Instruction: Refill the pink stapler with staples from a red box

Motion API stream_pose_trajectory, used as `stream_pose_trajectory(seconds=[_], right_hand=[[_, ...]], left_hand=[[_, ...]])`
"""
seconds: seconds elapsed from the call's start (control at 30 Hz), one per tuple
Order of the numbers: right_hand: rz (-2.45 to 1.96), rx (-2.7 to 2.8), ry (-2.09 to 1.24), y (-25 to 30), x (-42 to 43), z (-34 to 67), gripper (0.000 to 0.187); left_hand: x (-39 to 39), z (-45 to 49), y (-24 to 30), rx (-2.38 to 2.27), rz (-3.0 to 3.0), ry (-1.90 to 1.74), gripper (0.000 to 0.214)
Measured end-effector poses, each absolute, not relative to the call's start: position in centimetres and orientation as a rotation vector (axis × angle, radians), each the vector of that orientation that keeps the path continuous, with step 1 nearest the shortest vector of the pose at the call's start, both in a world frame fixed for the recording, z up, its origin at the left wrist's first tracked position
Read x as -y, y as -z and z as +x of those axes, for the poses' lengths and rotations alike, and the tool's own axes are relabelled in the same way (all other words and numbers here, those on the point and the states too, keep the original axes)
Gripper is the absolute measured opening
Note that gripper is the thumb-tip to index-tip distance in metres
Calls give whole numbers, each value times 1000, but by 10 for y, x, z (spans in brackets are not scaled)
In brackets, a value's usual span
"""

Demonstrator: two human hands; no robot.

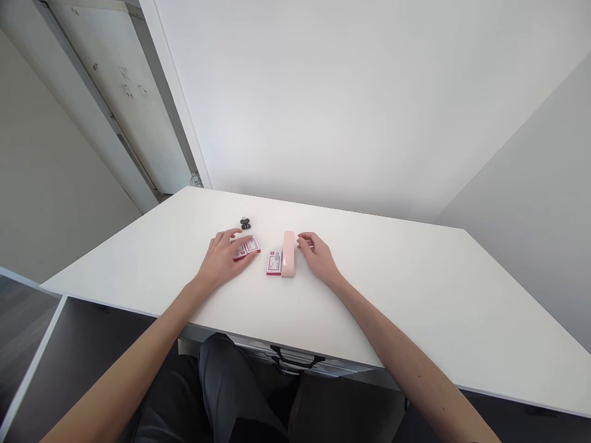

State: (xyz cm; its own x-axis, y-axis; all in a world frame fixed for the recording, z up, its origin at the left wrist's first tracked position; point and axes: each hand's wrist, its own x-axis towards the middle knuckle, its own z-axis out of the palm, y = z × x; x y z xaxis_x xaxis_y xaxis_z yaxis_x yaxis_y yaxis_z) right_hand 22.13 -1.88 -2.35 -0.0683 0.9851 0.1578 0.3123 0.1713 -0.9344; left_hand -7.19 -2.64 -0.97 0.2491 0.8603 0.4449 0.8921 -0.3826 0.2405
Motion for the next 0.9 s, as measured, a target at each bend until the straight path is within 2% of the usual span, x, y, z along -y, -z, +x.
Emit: stream_pose_trajectory(seconds=[0.13, 0.3, 0.57, 0.73, 0.9], right_hand=[[-1282, 1556, -949, 25, 18, 222, 37], [-1285, 1559, -945, 25, 18, 222, 38], [-1289, 1566, -938, 23, 20, 220, 37], [-1298, 1555, -943, 20, 21, 219, 36], [-1300, 1556, -945, 17, 21, 218, 37]], left_hand=[[24, -74, 10, 1763, -2534, 775, 63], [26, -74, 4, 1802, -2604, 775, 60], [25, -64, 5, 1761, -2506, 790, 67], [19, -55, 8, 1756, -2443, 777, 62], [25, -53, 4, 1680, -2498, 929, 58]])
